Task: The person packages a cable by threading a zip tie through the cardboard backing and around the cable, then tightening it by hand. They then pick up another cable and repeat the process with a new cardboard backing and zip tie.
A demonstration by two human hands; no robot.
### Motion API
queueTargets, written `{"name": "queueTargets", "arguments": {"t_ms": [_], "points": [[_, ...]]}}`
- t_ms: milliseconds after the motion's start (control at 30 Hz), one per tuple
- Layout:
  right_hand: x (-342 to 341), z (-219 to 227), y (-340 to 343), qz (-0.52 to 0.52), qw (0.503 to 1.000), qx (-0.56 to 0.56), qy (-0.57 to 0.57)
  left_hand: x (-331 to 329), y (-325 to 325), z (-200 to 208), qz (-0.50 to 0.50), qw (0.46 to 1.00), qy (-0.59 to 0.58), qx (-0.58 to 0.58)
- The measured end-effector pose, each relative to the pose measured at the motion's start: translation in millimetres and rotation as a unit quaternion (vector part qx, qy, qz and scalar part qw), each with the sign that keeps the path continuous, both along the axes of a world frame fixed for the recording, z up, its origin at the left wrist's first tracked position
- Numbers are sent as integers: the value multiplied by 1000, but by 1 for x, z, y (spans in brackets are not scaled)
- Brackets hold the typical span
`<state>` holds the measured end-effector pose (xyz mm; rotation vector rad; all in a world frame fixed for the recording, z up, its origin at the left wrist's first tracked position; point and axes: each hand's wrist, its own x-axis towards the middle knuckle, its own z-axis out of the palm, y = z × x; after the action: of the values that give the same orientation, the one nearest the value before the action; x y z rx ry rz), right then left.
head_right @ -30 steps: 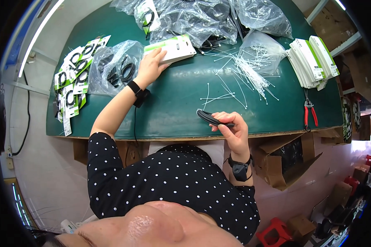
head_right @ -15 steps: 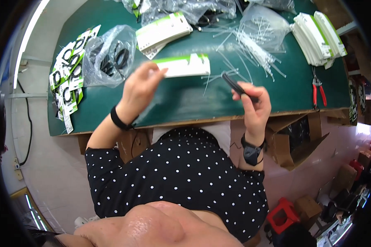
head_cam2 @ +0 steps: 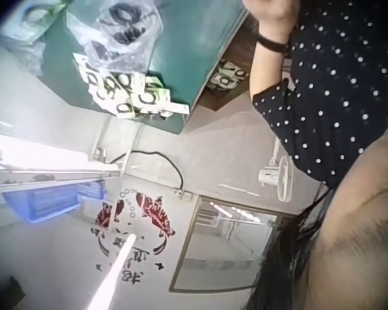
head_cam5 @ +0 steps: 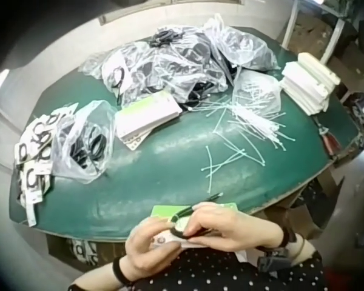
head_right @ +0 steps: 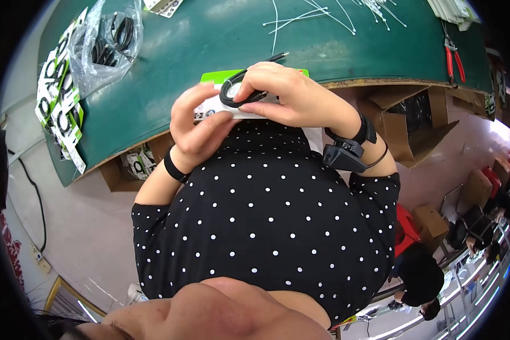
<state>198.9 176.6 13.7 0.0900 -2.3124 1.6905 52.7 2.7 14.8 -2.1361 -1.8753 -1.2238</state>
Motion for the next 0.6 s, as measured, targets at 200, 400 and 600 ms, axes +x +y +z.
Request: {"name": "queueTargets", "arguments": {"t_ms": [200,400,600], "points": [[2,-1,-7,15,1000,7,5,-6,-1,-11,-66,998,-3,-1],[10,0,1,-9,998,68,-14,-6,0,-12,-84,996,18,4],[11,-1,-2,-40,998,55,-13,-8,2,-12,-106,994,25,8]]}}
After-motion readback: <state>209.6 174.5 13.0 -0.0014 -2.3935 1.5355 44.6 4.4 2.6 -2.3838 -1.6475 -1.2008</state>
